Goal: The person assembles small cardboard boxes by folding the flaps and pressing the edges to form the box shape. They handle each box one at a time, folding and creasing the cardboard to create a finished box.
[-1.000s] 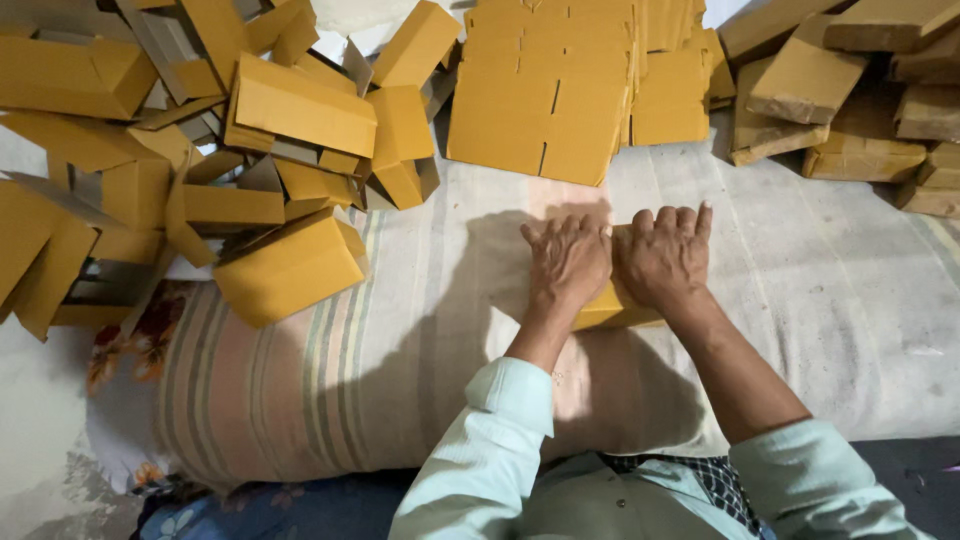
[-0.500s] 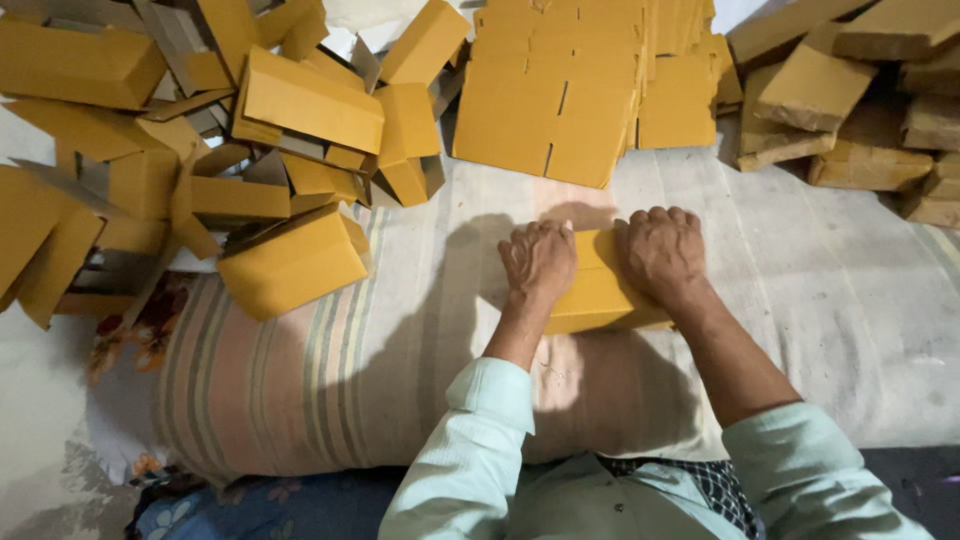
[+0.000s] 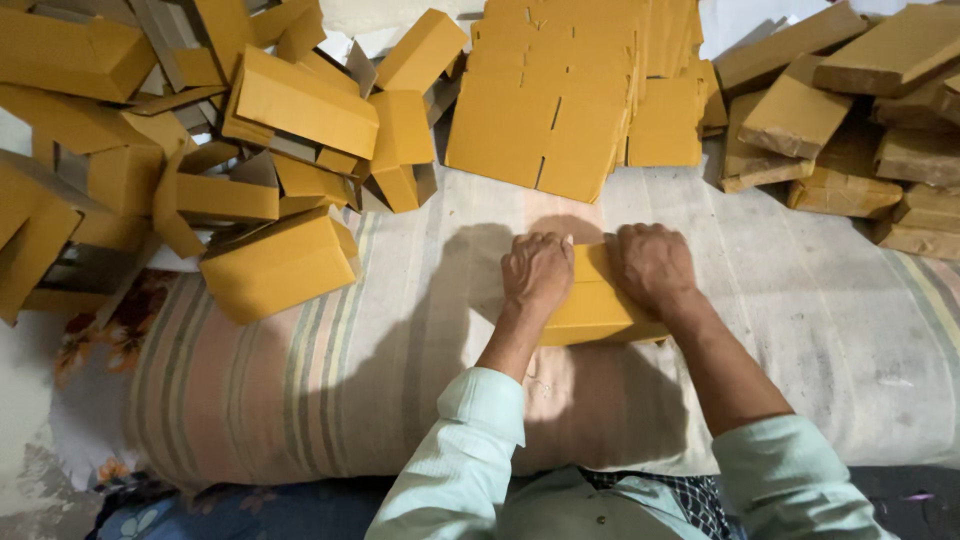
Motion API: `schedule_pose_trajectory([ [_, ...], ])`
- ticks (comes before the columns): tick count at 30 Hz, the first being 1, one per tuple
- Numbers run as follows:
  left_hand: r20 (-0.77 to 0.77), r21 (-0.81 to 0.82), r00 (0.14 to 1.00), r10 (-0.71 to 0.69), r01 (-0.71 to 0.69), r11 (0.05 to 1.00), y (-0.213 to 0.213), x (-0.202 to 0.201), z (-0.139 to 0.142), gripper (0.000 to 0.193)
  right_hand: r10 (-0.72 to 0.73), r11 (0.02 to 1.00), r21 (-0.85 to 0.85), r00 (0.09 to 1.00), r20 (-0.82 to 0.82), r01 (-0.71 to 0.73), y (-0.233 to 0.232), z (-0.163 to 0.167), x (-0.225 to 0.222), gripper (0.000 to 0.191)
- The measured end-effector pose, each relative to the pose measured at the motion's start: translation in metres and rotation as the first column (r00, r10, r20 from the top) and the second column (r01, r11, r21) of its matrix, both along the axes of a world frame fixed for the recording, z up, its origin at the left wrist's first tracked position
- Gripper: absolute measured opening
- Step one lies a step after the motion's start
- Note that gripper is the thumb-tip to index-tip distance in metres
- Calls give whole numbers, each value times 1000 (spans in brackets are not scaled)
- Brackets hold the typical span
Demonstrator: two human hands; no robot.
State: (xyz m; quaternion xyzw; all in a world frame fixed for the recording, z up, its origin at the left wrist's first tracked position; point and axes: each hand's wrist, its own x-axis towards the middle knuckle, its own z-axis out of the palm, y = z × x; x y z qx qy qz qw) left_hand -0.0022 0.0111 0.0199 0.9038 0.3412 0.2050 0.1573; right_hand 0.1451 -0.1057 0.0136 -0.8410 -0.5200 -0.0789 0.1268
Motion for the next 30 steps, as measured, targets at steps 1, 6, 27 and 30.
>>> schedule_pose_trajectory([
  [1, 3, 4, 1000, 10, -10, 1000, -1, -1, 1, 40, -44, 999, -1, 999, -14, 44, -6, -3, 0, 31],
  [6, -12, -25, 1000, 7, -8, 1000, -2, 0, 7, 41, 185, 982, -49, 906, 381, -180, -46, -8, -6, 39],
  [27, -252, 415, 964, -87, 189, 890, -69, -44, -6, 86, 187, 970, -220, 905, 383, -108, -36, 15, -75, 114],
  [30, -105, 518, 994, -44, 92, 850, -71, -30, -13, 87, 190, 972, -207, 886, 422, -110, -34, 11, -75, 105],
])
